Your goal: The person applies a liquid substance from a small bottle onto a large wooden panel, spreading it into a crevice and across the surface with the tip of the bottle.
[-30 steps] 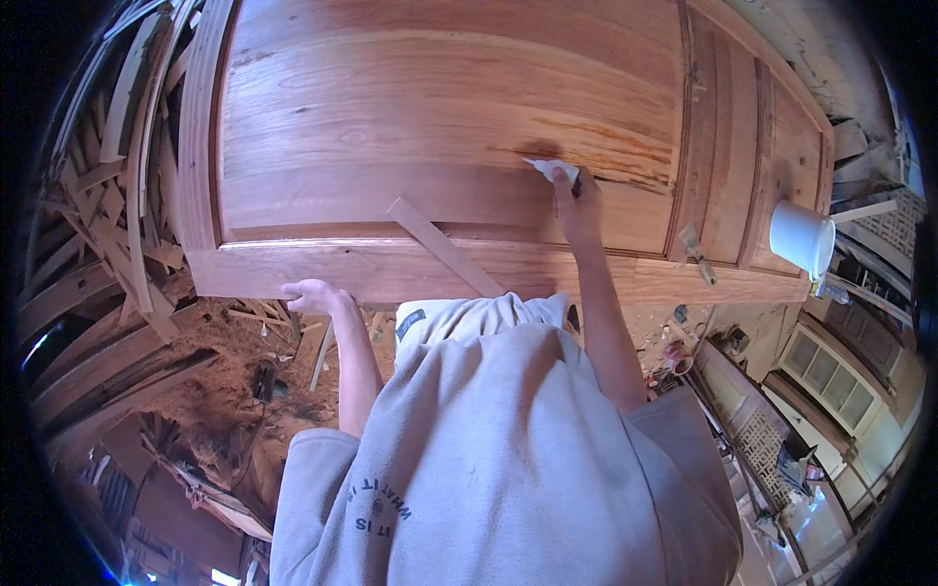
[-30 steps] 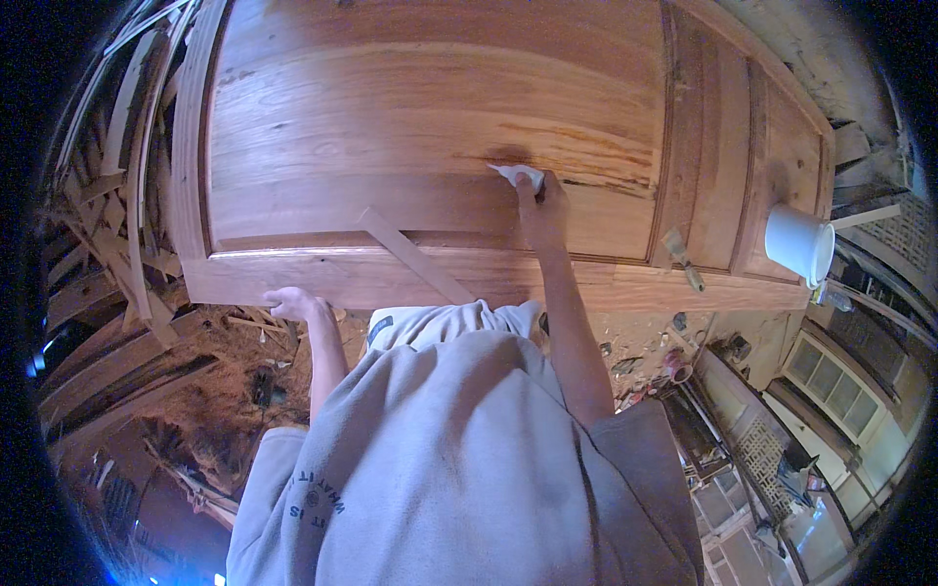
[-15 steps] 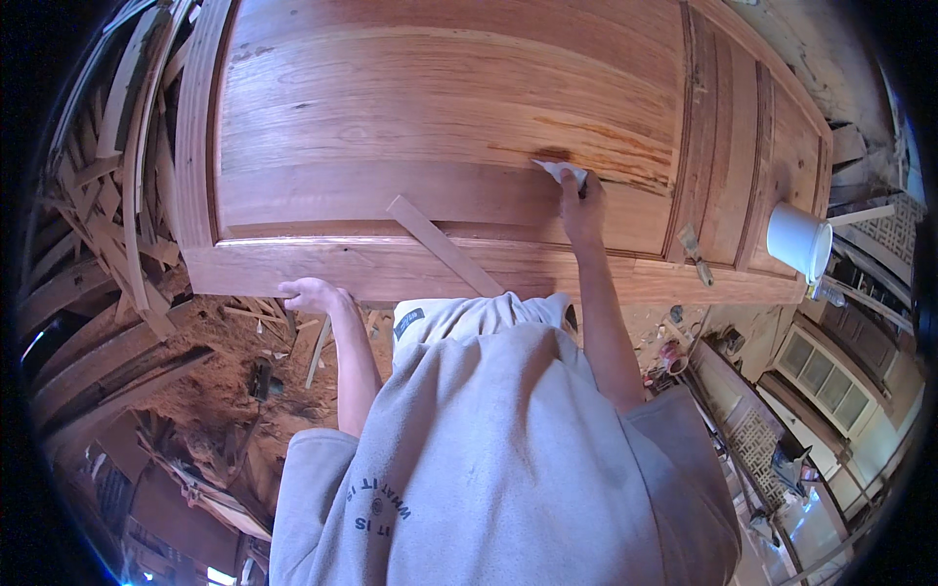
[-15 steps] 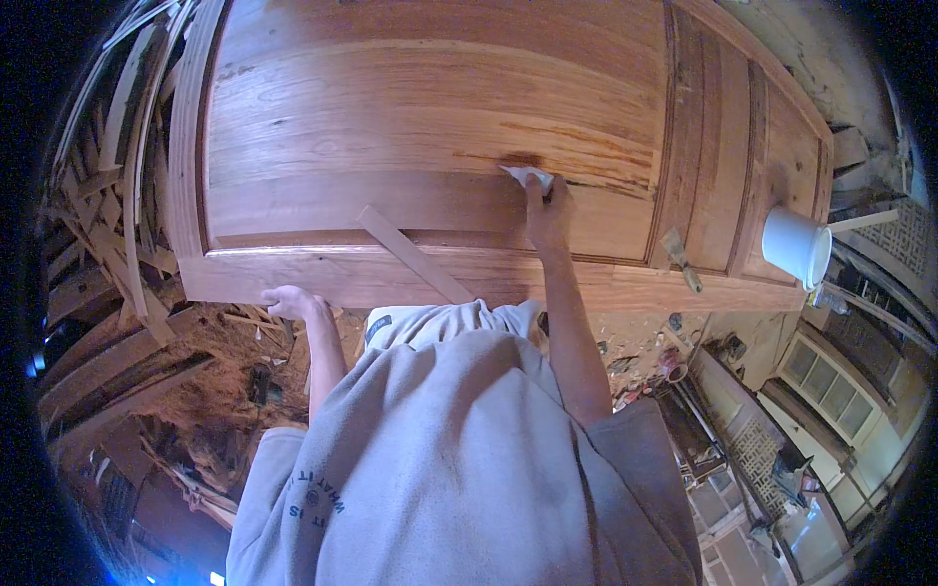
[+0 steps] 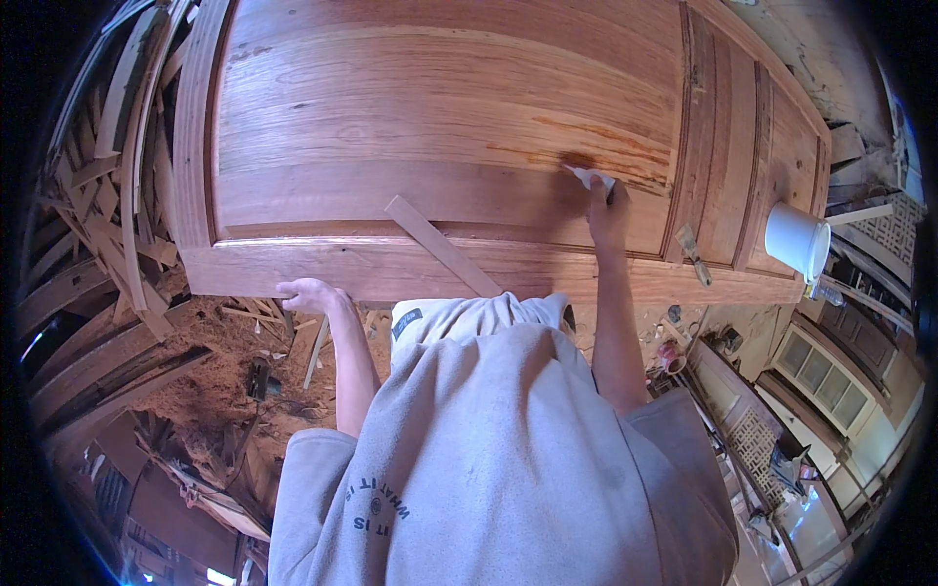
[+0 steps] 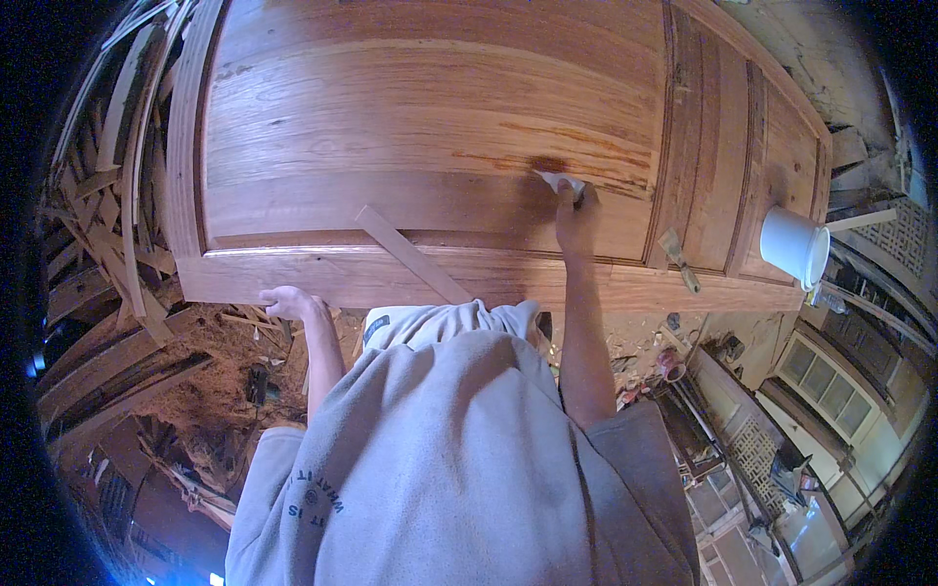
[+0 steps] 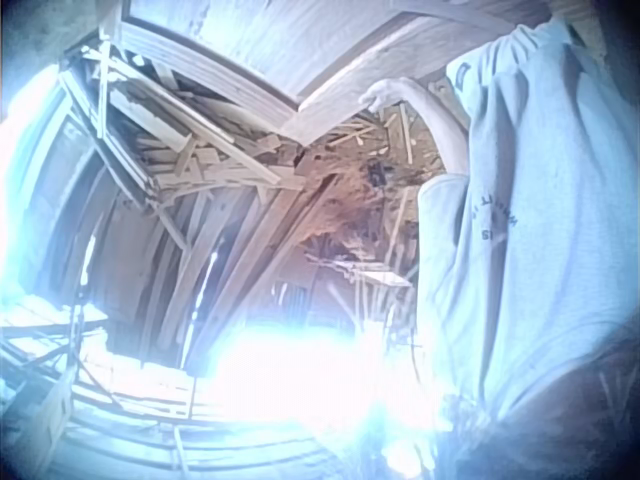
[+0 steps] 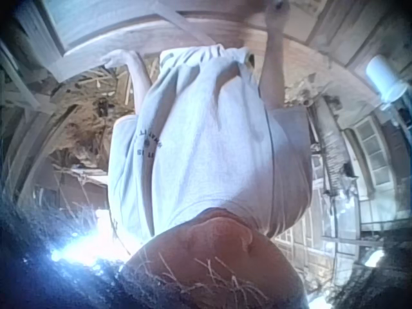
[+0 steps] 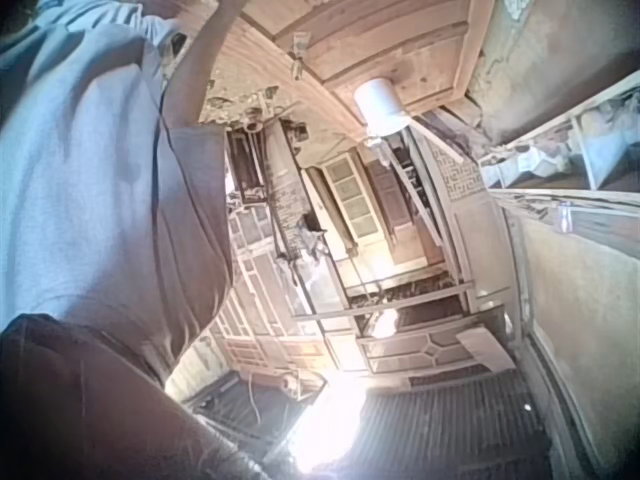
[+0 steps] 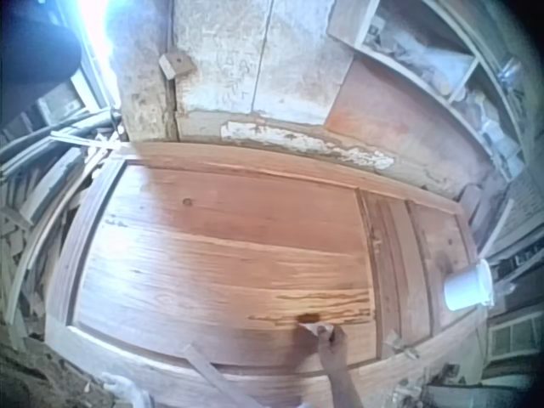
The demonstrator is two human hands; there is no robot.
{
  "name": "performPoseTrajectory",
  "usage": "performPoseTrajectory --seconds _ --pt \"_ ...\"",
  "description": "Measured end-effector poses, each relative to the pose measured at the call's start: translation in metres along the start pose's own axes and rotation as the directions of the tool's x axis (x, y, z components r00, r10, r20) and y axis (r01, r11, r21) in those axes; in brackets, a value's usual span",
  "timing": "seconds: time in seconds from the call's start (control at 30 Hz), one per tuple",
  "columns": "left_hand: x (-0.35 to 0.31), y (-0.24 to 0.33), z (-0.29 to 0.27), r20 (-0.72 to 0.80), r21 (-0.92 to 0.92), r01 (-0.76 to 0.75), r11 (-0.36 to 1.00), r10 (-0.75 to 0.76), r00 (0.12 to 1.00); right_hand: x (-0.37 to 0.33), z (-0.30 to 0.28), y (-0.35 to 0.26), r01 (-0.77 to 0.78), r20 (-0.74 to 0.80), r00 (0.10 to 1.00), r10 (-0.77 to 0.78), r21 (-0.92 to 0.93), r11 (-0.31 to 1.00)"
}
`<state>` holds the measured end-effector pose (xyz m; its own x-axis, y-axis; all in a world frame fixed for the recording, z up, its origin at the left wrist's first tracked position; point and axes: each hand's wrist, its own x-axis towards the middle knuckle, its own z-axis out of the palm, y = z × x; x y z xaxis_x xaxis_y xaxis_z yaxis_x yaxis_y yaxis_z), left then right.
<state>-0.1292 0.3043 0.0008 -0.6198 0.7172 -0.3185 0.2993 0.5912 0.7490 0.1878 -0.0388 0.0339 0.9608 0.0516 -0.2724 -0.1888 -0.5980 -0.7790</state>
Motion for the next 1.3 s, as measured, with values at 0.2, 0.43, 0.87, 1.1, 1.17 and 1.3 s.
performPoseTrajectory --seconds 0.2,0.43,0.87,1.1,1.17,1.3 --pt "-0.008 0.006 0.001 0.005 -0.067 0.019 0.998 -0.019 1.0 -0.016 0.006 -0.021 0.012 0.038 0.999 -0.016 0.106 0.994" --pt "-0.003 0.003 0.0 0.009 -0.059 0.012 0.998 -0.011 1.0 -0.025 0.058 -0.025 0.097 0.198 0.974 -0.111 0.075 0.992" --pt "-0.019 0.017 -0.004 0.049 -0.052 0.019 0.998 -0.016 0.999 -0.025 0.08 -0.052 0.102 0.279 0.952 -0.123 0.088 0.991" --pt "-0.021 0.019 -0.004 0.052 -0.078 0.038 0.996 -0.034 0.998 -0.02 0.075 -0.043 0.201 0.208 0.957 -0.2 0.017 0.979" --pt "-0.021 0.019 -0.005 0.046 -0.071 0.028 0.997 -0.025 0.999 -0.019 0.071 -0.042 0.16 0.221 0.962 -0.162 0.026 0.987" --pt "-0.017 0.014 -0.003 0.054 -0.093 -0.006 0.996 0.011 0.998 -0.015 0.055 -0.04 0.112 0.218 0.971 -0.098 -0.053 0.992"
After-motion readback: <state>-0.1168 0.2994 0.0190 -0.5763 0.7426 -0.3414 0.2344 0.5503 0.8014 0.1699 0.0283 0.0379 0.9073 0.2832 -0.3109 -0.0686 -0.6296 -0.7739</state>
